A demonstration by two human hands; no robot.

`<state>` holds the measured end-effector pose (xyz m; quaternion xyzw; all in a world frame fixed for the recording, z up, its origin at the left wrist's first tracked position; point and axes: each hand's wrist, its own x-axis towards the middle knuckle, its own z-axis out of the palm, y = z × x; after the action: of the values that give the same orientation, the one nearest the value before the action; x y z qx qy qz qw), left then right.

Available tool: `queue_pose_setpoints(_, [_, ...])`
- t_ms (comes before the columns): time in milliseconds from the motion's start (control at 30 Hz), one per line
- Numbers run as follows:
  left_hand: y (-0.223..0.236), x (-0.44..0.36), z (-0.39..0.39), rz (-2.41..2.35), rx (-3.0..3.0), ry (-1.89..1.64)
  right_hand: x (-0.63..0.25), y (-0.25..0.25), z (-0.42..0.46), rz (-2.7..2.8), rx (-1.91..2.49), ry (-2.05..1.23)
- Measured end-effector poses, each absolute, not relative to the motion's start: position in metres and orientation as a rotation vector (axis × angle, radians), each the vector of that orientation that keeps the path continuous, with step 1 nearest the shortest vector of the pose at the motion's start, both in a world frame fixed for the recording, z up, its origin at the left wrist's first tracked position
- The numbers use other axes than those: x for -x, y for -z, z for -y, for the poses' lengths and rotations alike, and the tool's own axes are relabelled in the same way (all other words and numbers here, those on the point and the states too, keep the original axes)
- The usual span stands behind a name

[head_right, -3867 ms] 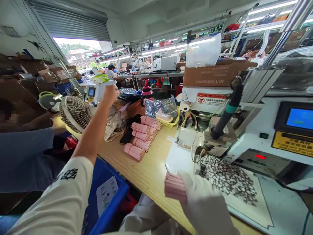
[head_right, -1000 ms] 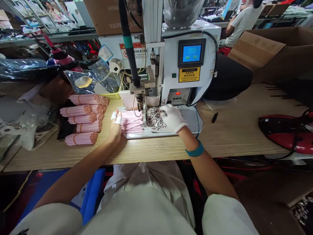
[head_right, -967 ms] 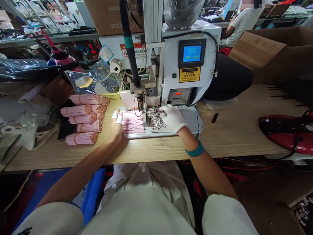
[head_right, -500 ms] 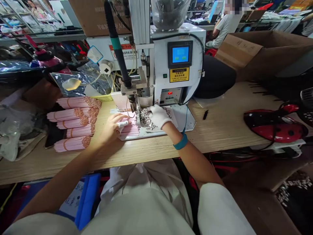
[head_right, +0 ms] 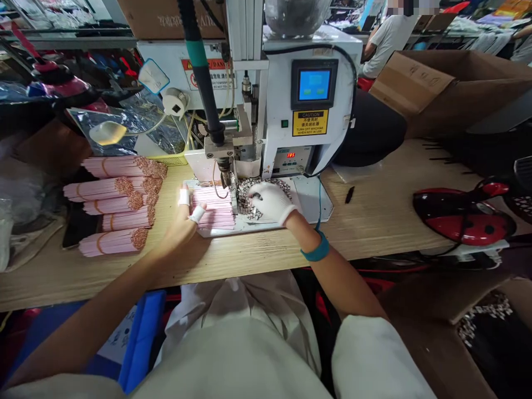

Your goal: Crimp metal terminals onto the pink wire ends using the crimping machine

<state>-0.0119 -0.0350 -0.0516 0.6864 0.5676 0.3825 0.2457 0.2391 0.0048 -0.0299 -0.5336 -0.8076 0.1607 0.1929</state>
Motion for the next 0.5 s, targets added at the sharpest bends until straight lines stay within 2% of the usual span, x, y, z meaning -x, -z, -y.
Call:
queue_pose_setpoints(67, [0.045,0.012,0.037,-1.571,-2.124,-1.001,-0.238,0.03,-0.014,2.255,1.505,-0.396])
queue_pose_setpoints(167, [0.044,0.004,0.04,-1.472,-2.46,-0.755,-0.234,0.036,-0.025,2.155,1.47,-0.39])
queue_pose_setpoints(300, [0.05,-0.009,0.046,-1.484,-2.603,-0.425,-0.23,0.045,-0.029,2.129,1.424,-0.495])
queue_pose_setpoints(500, [0.056,-0.016,0.046,-1.498,-2.646,-0.39,-0.232,0.04,-0.035,2.188,1.399,-0.525])
